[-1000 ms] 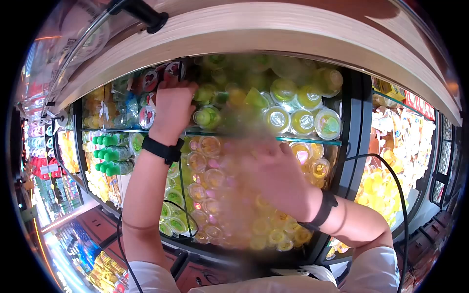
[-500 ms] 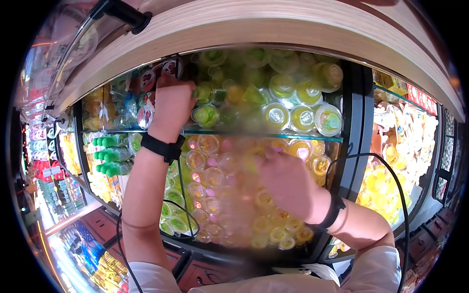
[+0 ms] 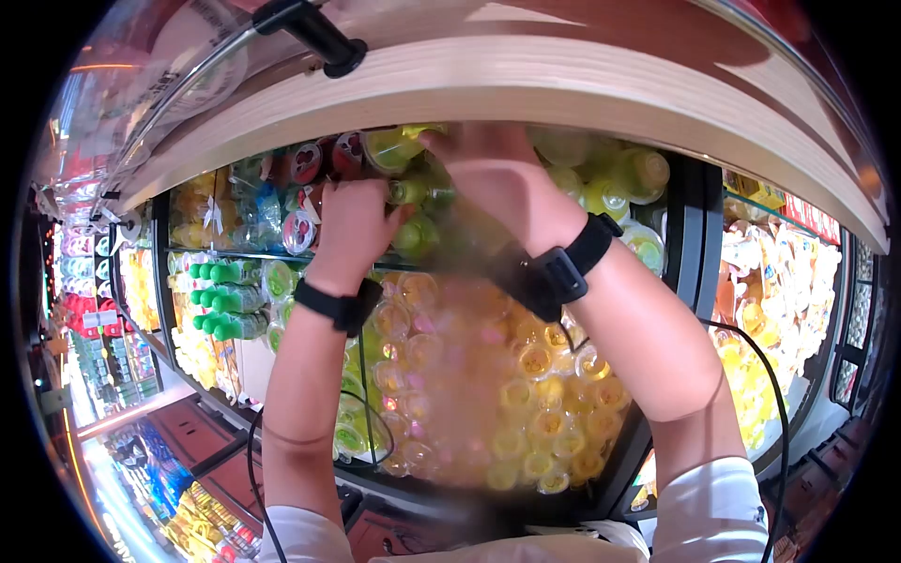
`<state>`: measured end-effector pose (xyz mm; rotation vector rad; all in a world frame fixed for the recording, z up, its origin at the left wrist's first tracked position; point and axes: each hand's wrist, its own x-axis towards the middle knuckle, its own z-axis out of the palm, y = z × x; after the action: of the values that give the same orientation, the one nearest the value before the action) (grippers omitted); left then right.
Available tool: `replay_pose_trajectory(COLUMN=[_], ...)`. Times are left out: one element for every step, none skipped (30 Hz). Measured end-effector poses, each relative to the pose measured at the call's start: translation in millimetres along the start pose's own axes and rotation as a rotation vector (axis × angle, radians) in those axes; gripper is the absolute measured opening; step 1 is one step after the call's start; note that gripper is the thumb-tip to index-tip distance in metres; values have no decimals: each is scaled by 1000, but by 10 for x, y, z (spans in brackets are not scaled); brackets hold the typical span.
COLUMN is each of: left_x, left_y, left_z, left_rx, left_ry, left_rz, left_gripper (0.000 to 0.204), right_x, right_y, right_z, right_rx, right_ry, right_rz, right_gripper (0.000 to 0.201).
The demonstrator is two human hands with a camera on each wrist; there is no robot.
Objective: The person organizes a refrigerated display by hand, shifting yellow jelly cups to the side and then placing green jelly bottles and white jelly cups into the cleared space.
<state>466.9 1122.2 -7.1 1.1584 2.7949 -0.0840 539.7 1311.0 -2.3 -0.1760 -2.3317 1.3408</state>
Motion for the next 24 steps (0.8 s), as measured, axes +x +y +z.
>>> replay_pose_trajectory(left_x=[-50,-94,-124,-123,-122,-125,-116,-104,-86,-51,0,54,98,138,174,203,240,284,319,343,346,338,316,286], left_y=[-5,-35,-74,-191,-274,-331,-367,-386,-401,-407,-414,-423,-407,-382,-313,-260,-251,-260,-226,-218,-181,-152,-138,-114], left_z=[-75,-114,-147,-211,-283,-388,-443,-437,-422,-402,-355,-289,-270,-261,-291,-298,-179,23,87,133,129,123,106,47], left_rx=[-368,-735,-1104,-1423,-1468,-1510,-1547,-1473,-1399,-1325,-1177,-1027,-877,-715,-552,-389,-390,-390,-389,-372,-355,-338,-262,-187], left_ry=[128,254,379,255,180,103,30,20,11,7,55,101,144,181,216,249,279,309,340,333,324,314,347,381], left_rz=[-12,-23,-32,53,10,-38,-83,-77,-68,-57,-105,-153,-198,-94,8,107,138,170,204,192,180,168,195,223], left_gripper=[55,59,63,70,70,70,70,68,65,62,59,56,53,52,52,51,52,54,55,55,56,56,56,57], right_x=[25,51,41,3,-60,-100,-96,-102,-118,-119,-117,-128,-138,-158,-158,-148,-163,-177,-216,-265,-311,-359,-404,-418], right_y=[-106,-212,-183,-118,-47,28,109,175,206,238,276,379,484,586,462,192,134,76,148,241,310,377,444,434], right_z=[-42,-85,-56,-19,17,58,107,155,204,255,291,295,263,248,166,20,-20,-61,-52,-40,-27,-15,-8,-8], right_rx=[228,424,586,746,908,1023,1138,1254,1258,1261,1262,1166,1069,971,844,717,647,578,568,557,548,540,531,543], right_ry=[-137,-232,-256,-271,-280,-333,-387,-439,-410,-383,-358,-340,-320,-300,-285,-273,-270,-268,-272,-276,-279,-283,-287,-256], right_rz=[208,444,487,533,583,571,550,524,541,555,568,479,392,308,359,410,423,438,418,396,377,359,341,346], right_gripper=[31,33,35,38,41,41,42,43,45,48,51,51,52,52,52,51,48,45,39,33,28,23,18,17])
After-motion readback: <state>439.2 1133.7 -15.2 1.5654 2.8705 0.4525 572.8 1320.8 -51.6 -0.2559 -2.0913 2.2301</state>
